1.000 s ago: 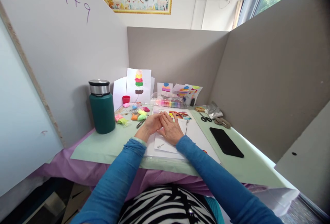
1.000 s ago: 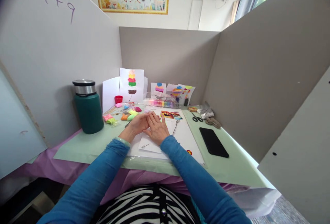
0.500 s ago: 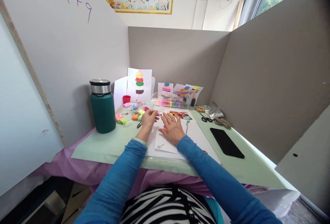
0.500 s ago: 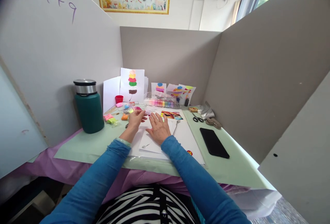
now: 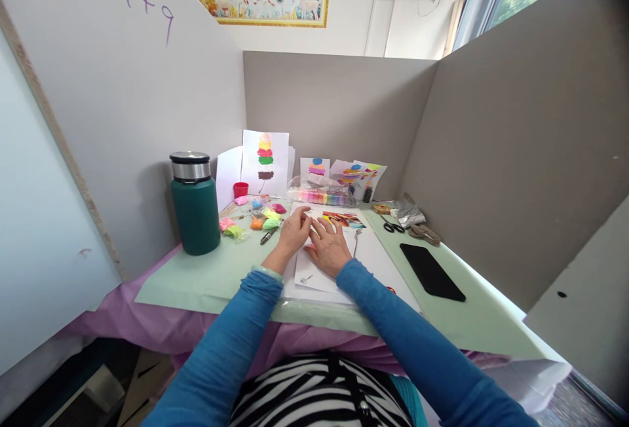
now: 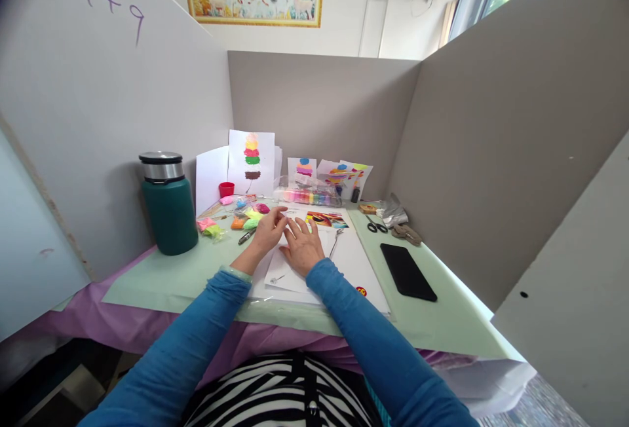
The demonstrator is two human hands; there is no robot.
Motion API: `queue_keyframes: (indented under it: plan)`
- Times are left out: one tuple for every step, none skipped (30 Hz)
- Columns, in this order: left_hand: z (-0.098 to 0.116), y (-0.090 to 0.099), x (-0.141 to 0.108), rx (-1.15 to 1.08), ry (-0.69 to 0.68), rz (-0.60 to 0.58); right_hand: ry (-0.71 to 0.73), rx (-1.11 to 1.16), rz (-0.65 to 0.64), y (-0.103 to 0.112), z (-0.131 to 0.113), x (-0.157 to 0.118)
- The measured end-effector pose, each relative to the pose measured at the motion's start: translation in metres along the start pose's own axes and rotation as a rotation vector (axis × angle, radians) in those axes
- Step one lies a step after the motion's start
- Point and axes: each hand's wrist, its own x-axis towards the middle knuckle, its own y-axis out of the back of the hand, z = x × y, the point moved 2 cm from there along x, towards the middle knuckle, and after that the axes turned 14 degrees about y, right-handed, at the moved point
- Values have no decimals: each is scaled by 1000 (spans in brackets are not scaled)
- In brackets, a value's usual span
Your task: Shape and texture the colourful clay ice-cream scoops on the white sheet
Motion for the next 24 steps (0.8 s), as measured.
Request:
queue_keyframes:
  plan:
    - [-1, 0, -1, 20, -10, 0, 4, 1, -7, 0, 0, 0]
    - [-1, -1, -1, 33, -22, -1, 14, 2, -12, 0, -1, 1]
    - [-1, -1, -2, 41, -37, -2, 25, 1, -14, 0, -1, 1]
    - [-1, -1, -2, 45, -50, -1, 35, 0, -13, 0, -2, 1]
    - [-1, 0, -2, 41, -59, 5, 43, -2, -10, 0, -2, 1]
    - [-1, 1, -1, 26, -62, 18, 47, -4, -6, 0, -2, 1]
    - [-1, 2, 0, 1, -60, 37, 47, -5, -3, 0, -2, 1]
    - [-1, 3, 1, -30, -51, 58, 44, -5, 0, 0, -2, 0]
    - [-2, 4, 2, -62, -37, 75, 42, -5, 2, 0, -2, 0]
    - [-3, 4, 3, -90, -22, 88, 40, -5, 4, 0, -2, 0]
    - [-4, 5, 4, -111, -8, 96, 38, -4, 7, 0, -2, 0]
    - [-4, 4, 5, -124, 0, 96, 36, -5, 9, 0, -2, 0]
    - [-5, 4, 5, -133, 3, 88, 34, -6, 10, 1, -2, 0]
    - [-5, 2, 6, -140, 4, 66, 30, -8, 10, 1, -2, 0]
    - [-5, 1, 6, -152, 11, 31, 26, -9, 10, 1, -2, 0]
    - [-5, 0, 5, -176, 29, -5, 21, -9, 13, 1, -1, 0]
    - [-5, 0, 5, -218, 61, -39, 12, -9, 21, 2, -1, 0]
    - [-4, 0, 5, -278, 106, -69, -1, -8, 34, 2, 0, 0]
    - [-4, 1, 4, -351, 157, -99, -24, -5, 54, 2, 1, -1]
    - [-4, 2, 4, -429, 210, -125, -53, -1, 79, 2, 2, -1]
    - [-3, 3, 3, -501, 256, -158, -88, 3, 107, 3, 3, -1]
    - [-2, 4, 2, -554, 297, -192, -123, 7, 135, 3, 4, -1]
    - [-1, 5, 1, -592, 327, -217, -152, 9, 159, 4, 5, -2]
    - [-1, 6, 0, -620, 351, -236, -171, 11, 176, 4, 6, -2]
